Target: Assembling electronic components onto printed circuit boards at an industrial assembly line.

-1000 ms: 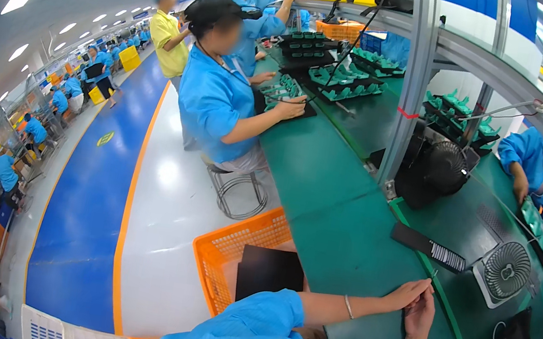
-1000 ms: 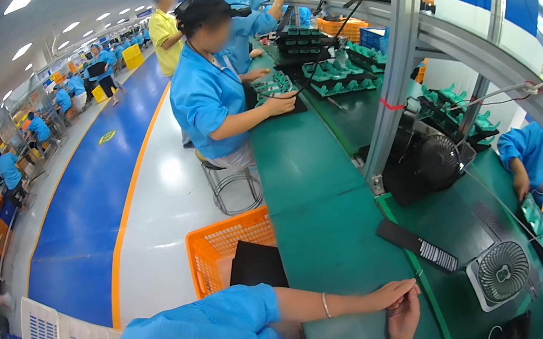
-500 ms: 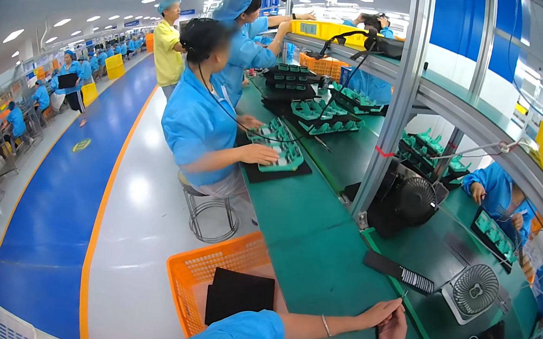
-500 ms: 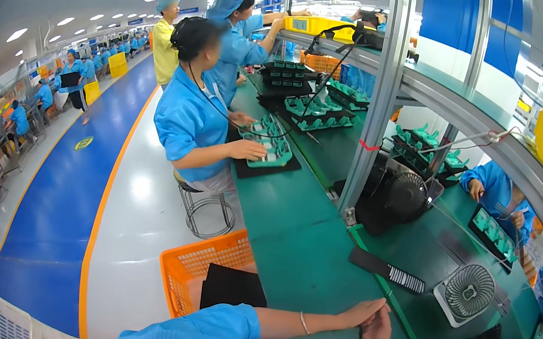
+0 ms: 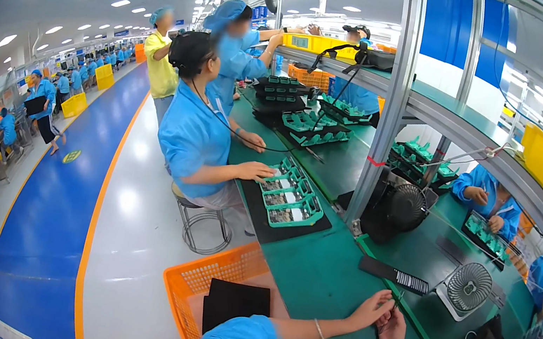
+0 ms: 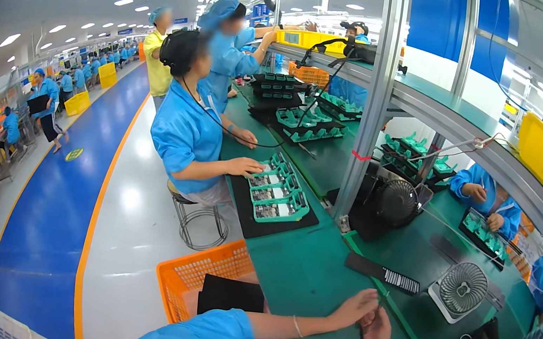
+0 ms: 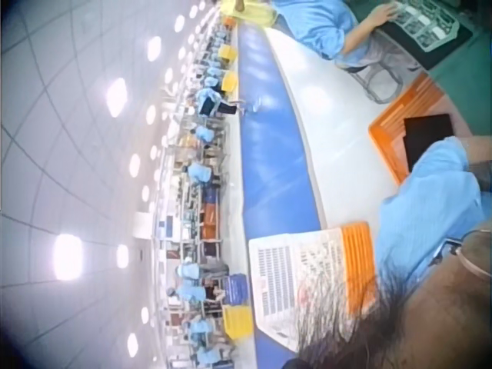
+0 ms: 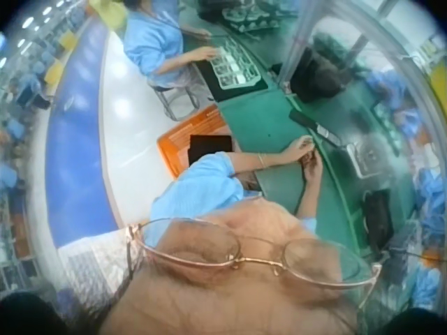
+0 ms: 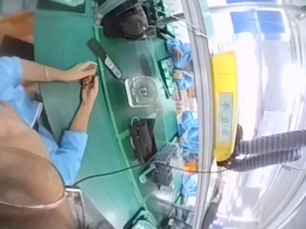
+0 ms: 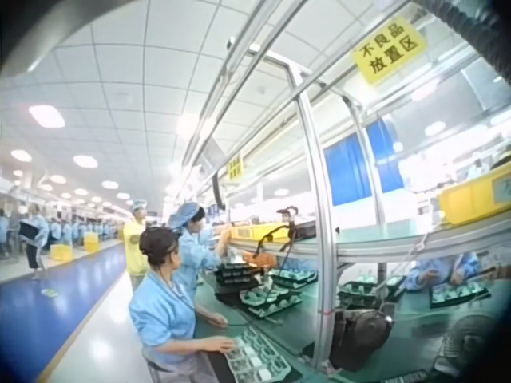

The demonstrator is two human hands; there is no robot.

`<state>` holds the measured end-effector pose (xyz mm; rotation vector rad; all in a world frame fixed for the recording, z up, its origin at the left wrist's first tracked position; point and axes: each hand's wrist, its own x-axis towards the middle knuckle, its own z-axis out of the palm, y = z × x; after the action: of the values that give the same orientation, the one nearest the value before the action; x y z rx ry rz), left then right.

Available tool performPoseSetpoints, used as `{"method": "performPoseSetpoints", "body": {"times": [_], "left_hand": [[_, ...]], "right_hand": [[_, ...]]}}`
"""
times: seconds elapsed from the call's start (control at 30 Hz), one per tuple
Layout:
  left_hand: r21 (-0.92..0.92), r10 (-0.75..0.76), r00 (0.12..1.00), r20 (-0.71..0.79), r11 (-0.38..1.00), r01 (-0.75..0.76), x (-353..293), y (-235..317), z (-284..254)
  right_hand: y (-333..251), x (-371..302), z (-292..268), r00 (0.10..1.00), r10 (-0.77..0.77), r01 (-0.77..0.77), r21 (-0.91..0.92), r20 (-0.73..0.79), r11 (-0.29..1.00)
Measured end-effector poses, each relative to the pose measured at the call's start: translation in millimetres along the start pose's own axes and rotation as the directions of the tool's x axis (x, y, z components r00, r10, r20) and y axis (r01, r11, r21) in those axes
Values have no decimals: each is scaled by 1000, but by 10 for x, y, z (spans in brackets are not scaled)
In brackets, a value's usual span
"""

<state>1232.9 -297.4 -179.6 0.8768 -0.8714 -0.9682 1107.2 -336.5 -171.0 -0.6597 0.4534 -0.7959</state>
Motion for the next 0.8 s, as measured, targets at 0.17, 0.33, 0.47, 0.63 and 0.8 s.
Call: {"method": "performPoseSetpoints", "body": {"times": [0.17,0.33,0.47,0.63,0.8], "left_hand": [[308,225,974,-18,928,-208,-252,702,-935],[598,568,682,-461,767,-234,-260,1152,-2235],[845,612,735,-291,526,-103,-97,1308,-2966],[967,721,679,-137,246,-66,634,1289,-3613],[967,542,804,-245,192,166,1366,1382,-4152]], "right_hand": [[10,-11,34,999,-14,13,-34,-31,999],[14,-33,136,999,7,-8,-21,-45,1000],[152,62,254,995,96,-97,-57,-20,994],[488,191,871,970,209,-244,-420,-127,874],[983,564,1092,975,121,-196,-455,-188,869]]}}
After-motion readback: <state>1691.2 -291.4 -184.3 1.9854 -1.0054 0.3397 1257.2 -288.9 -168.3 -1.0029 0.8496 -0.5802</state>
